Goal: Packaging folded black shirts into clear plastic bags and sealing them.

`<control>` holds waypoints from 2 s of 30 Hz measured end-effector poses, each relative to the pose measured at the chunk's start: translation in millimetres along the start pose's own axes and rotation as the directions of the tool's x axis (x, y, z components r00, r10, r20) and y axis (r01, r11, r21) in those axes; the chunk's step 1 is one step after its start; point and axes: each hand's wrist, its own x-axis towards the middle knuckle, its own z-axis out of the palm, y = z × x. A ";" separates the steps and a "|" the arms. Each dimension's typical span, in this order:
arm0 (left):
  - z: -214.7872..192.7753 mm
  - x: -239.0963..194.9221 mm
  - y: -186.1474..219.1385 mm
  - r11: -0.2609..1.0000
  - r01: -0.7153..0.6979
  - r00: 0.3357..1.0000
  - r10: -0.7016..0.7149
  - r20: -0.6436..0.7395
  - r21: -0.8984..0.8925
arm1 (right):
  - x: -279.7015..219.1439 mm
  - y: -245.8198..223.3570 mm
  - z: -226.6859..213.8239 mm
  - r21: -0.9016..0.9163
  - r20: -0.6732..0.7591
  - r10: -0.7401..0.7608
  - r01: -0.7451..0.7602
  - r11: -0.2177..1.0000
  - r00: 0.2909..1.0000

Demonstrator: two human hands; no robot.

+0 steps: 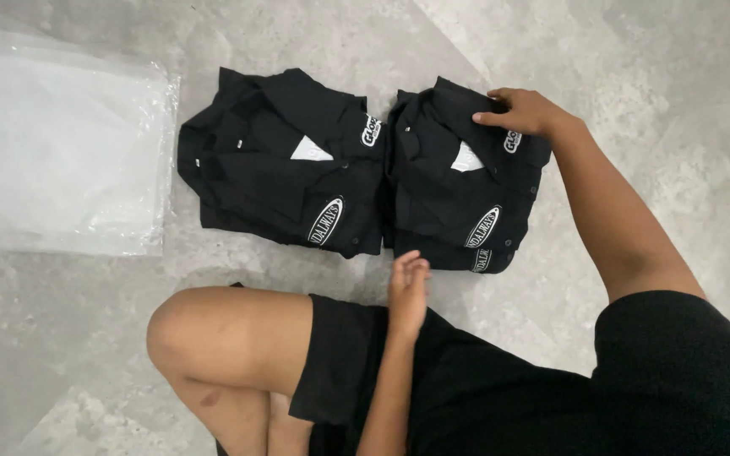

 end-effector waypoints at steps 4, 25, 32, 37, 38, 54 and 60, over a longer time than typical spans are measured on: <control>6.5 32.4 -59.8 0.958 0.058 0.922 -0.159 0.352 0.281 | 21.0 46.9 22.7 0.008 -0.190 -0.170 0.174 0.985 0.967; -2.0 18.1 -15.1 0.944 0.042 0.971 -0.116 0.210 0.327 | -36.9 24.0 100.7 -0.568 -0.151 -0.486 0.326 0.756 0.861; -1.4 18.0 -15.5 0.943 0.057 0.973 -0.126 0.193 0.328 | -30.0 27.0 60.8 -0.449 -0.139 -0.482 0.379 0.809 0.865; -0.8 15.3 -6.5 0.925 0.112 0.966 -0.188 0.179 0.364 | 8.3 42.3 7.9 0.114 -0.104 -0.164 0.176 0.978 0.981; -0.2 15.3 -5.0 0.927 0.108 0.967 -0.182 0.178 0.359 | 2.9 32.9 1.4 0.109 -0.107 -0.170 0.181 0.977 0.980; -3.8 11.8 2.3 0.971 0.095 0.935 -0.163 0.314 0.221 | 1.6 54.4 15.8 0.326 0.475 0.101 -0.282 0.903 0.874; -2.1 0.6 35.6 0.963 0.189 0.932 -0.238 0.275 0.193 | 11.1 139.6 82.8 0.592 0.528 0.024 -0.388 0.707 0.849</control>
